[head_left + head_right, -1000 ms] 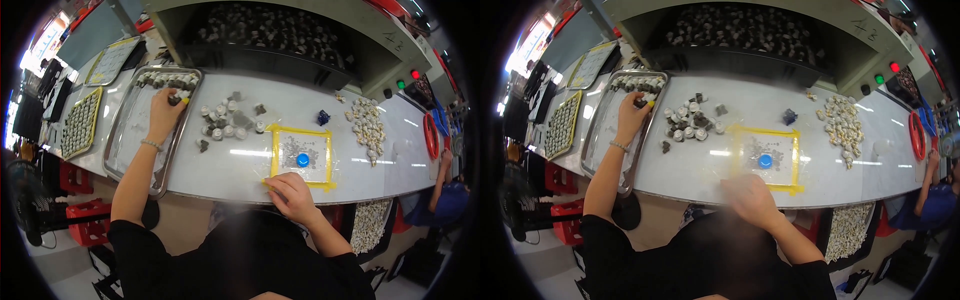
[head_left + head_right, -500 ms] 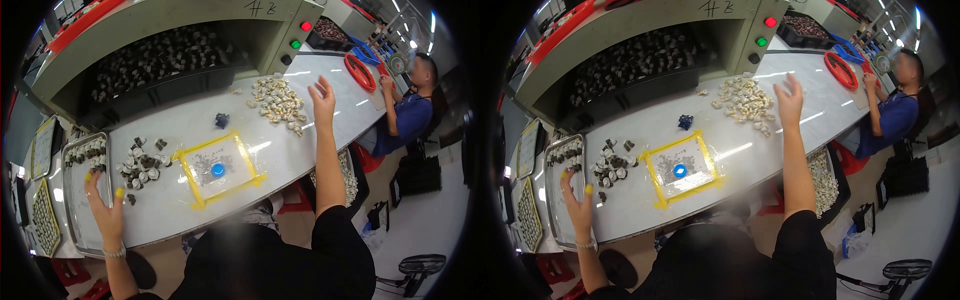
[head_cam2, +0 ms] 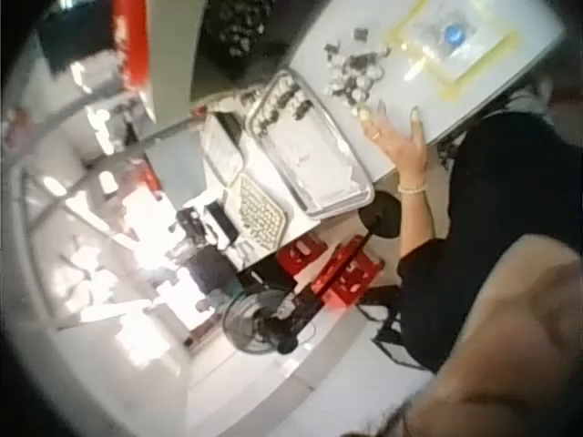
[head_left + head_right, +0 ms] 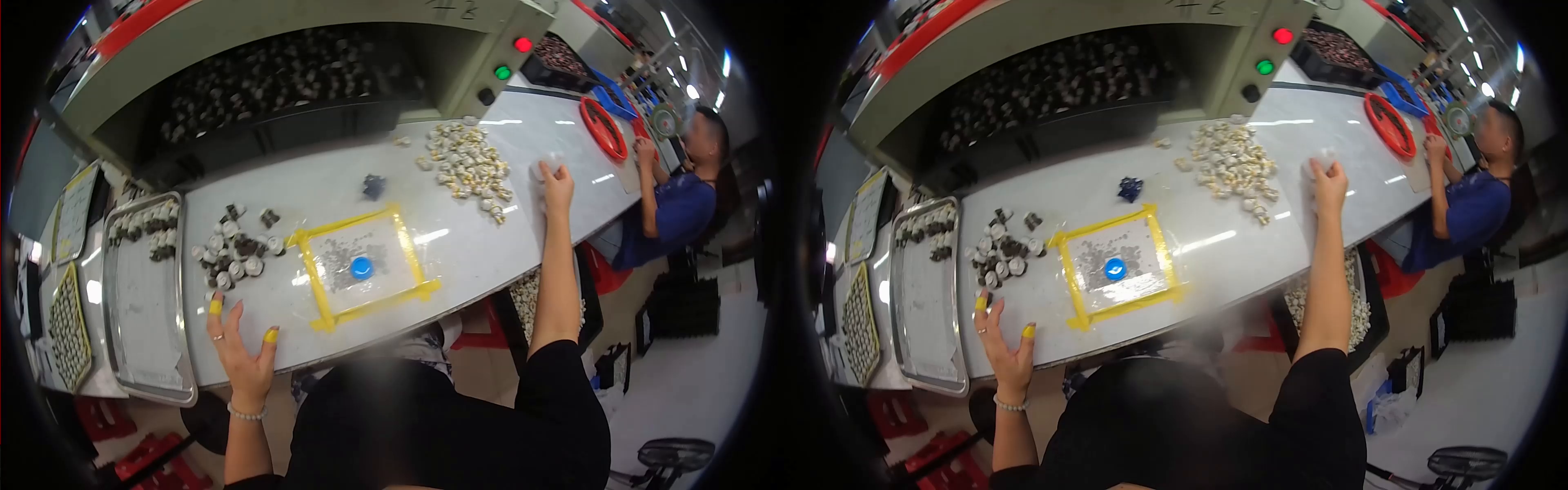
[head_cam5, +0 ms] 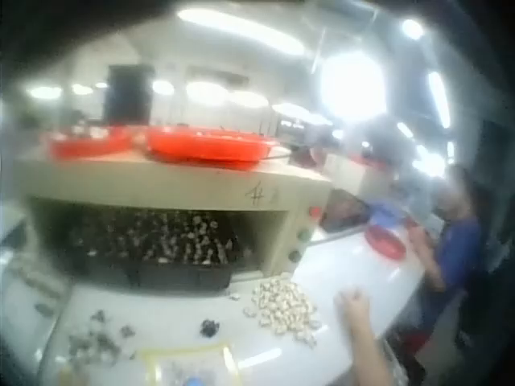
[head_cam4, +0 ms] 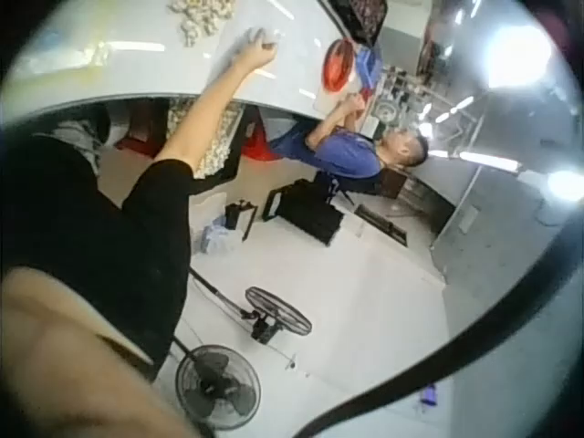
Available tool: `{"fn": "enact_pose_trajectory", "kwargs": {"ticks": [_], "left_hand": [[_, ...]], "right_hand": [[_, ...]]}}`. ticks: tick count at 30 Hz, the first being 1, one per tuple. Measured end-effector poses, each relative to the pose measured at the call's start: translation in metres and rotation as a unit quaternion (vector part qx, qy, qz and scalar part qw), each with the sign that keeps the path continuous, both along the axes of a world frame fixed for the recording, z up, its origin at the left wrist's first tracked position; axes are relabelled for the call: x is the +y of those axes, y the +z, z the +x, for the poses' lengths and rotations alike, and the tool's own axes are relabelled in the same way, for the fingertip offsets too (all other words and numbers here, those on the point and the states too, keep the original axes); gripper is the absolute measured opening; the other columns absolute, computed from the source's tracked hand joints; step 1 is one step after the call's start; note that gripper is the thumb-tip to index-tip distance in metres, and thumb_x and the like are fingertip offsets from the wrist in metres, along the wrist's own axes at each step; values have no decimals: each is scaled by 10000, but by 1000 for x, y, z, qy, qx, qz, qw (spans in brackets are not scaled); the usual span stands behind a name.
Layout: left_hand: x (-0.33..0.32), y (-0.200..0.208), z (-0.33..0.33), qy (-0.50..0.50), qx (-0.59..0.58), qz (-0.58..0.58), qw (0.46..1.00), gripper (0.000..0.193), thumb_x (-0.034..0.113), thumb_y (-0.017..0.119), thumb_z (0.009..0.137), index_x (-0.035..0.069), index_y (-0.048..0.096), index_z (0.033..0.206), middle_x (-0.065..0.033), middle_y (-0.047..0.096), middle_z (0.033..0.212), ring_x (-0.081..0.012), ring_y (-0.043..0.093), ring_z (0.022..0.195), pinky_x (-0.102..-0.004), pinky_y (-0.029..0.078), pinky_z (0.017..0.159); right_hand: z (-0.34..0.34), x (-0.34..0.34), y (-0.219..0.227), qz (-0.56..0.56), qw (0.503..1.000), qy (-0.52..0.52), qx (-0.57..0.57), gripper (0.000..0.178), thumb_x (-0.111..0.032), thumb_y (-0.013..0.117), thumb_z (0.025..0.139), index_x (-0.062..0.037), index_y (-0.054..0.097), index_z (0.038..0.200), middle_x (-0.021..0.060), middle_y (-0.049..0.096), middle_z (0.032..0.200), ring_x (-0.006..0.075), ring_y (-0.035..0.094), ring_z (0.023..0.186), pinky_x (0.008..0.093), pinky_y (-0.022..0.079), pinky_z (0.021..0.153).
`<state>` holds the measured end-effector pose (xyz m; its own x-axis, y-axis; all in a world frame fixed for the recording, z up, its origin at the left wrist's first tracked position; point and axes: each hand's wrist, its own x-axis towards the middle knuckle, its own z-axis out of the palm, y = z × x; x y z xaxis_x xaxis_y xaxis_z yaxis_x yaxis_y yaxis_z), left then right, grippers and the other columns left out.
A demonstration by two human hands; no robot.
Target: The person assembles small electronic components or switches by applying glue from a glue bottle and placing the pieces into a plastic tray on a workbench.
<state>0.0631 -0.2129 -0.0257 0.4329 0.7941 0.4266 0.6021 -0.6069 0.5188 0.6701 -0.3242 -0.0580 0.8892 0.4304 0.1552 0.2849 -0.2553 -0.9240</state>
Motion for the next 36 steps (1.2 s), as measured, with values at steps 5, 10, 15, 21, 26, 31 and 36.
{"fn": "enact_pose_trajectory", "kwargs": {"ticks": [5,10,15,21,26,31,36], "left_hand": [[-1,-4,1,5,-16,3,1000,536,126,723,724,-29,493,1183,-250,376,1359,-405,369,1227,-458,315,1019],[-1,-4,2,15,-14,12,1000,513,112,720,712,-25,513,1161,-241,404,1335,-396,381,1203,-458,328,1006],[0,-3,2,19,-18,15,1000,500,88,704,698,-28,518,1148,-235,413,1325,-399,386,1197,-462,339,995],[1,-3,2,22,-19,18,999,475,88,695,698,-32,528,1125,-225,426,1314,-401,403,1184,-469,354,982],[1,-3,2,24,-29,13,999,460,92,694,701,-32,534,1114,-225,432,1306,-401,407,1187,-471,352,986],[1,-1,2,17,-17,15,1000,455,89,696,699,-30,537,1109,-225,440,1294,-401,405,1198,-476,352,985],[2,-1,3,15,-13,15,1000,451,80,694,692,-29,545,1102,-221,448,1283,-401,404,1203,-479,352,986]], "right_hand": [[-95,18,35,200,975,96,13,343,-146,636,865,7,520,1150,76,632,957,152,621,862,274,487,775],[-191,18,48,115,910,365,161,314,-149,599,881,7,528,1144,71,631,924,160,624,832,300,500,764],[-244,25,63,-118,884,453,-5,352,-230,673,821,-9,587,1082,111,651,880,194,640,779,317,502,714],[-272,43,96,-302,762,508,-264,416,-342,713,769,-20,623,1016,159,651,803,305,635,714,361,498,657],[-282,53,110,-340,692,525,-361,400,-382,694,770,-40,628,966,158,636,715,335,622,680,394,487,620],[-287,62,123,-365,640,534,-414,362,-388,668,781,-52,613,902,146,611,649,324,618,644,401,472,575],[-289,68,129,-382,610,541,-435,349,-384,667,779,-52,593,856,132,586,603,325,605,609,412,458,551]]}}
